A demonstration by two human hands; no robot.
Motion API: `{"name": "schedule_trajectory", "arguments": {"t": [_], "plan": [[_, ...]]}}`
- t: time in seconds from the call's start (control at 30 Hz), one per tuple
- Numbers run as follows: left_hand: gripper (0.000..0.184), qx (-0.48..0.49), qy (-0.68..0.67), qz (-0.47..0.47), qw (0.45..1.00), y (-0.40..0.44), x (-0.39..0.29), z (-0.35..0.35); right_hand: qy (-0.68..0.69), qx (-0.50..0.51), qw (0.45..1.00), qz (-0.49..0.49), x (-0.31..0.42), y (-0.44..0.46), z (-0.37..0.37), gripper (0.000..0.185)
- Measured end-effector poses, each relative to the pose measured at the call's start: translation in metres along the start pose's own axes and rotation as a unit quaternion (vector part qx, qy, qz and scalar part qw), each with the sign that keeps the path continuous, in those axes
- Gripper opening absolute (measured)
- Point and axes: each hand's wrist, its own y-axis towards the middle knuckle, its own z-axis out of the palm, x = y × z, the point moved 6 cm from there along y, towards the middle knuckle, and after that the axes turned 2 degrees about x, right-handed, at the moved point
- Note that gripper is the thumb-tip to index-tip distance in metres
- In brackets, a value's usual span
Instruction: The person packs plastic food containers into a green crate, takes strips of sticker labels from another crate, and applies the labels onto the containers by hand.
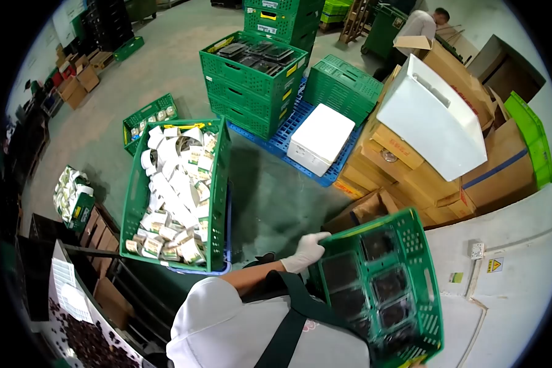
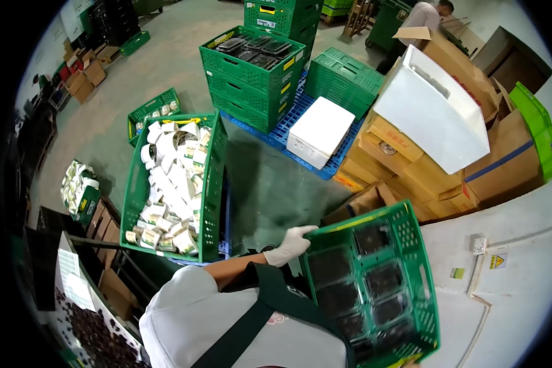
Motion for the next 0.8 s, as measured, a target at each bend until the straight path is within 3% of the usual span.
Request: {"name": "schedule_trajectory", "arguments": {"t": [0.03, 0.07, 0.1, 0.13, 0.17, 0.2, 0.23, 0.27, 0.33, 0.37, 0.67, 0.8], "plan": [[0.049, -0.018, -0.021, -0.003, 1.0, 0.007, 0.013, -0.022, 0.059, 0.025, 0.998, 0.004, 0.072, 0.014, -0.029, 0.055], [0.042, -0.061, -0.022, 0.028, 0.998, 0.011, 0.013, -0.048, 0.096, -0.021, 0.994, -0.047, 0.161, -0.036, -0.101, 0.057], [0.045, -0.09, -0.026, -0.003, 0.996, 0.015, 0.028, -0.068, 0.103, -0.029, 0.99, -0.095, 0.2, -0.027, -0.105, 0.055], [0.047, -0.108, -0.059, -0.06, 0.991, 0.018, 0.039, -0.088, 0.141, -0.034, 0.981, -0.128, 0.246, -0.027, -0.118, 0.036], [0.048, -0.153, -0.065, -0.031, 0.986, 0.021, 0.044, -0.109, 0.168, -0.061, 0.966, -0.186, 0.271, -0.001, -0.095, 0.038], [0.049, -0.175, -0.097, -0.02, 0.98, 0.024, 0.054, -0.127, 0.134, -0.023, 0.978, -0.16, 0.323, -0.01, -0.116, 0.041], [0.049, -0.19, -0.138, -0.065, 0.97, 0.024, 0.054, -0.146, 0.122, -0.049, 0.973, -0.192, 0.37, -0.021, -0.135, 0.043], [0.05, -0.212, -0.133, -0.046, 0.967, 0.03, 0.067, -0.164, 0.112, -0.002, 0.973, -0.203, 0.406, -0.013, -0.129, 0.044], [0.051, -0.259, -0.169, -0.064, 0.949, 0.031, 0.06, -0.198, 0.125, -0.037, 0.956, -0.264, 0.479, -0.017, -0.133, 0.044], [0.051, -0.283, -0.128, -0.055, 0.949, 0.034, 0.067, -0.215, 0.149, -0.049, 0.946, -0.282, 0.515, -0.025, -0.138, 0.041], [0.058, -0.403, -0.189, -0.124, 0.887, 0.078, 0.089, -0.288, 0.179, 0.012, 0.906, -0.385, 0.765, -0.057, -0.142, 0.031], [0.055, -0.427, -0.139, -0.148, 0.881, 0.137, 0.094, -0.31, 0.159, 0.04, 0.914, -0.37, 0.861, -0.044, -0.111, 0.031]]}}
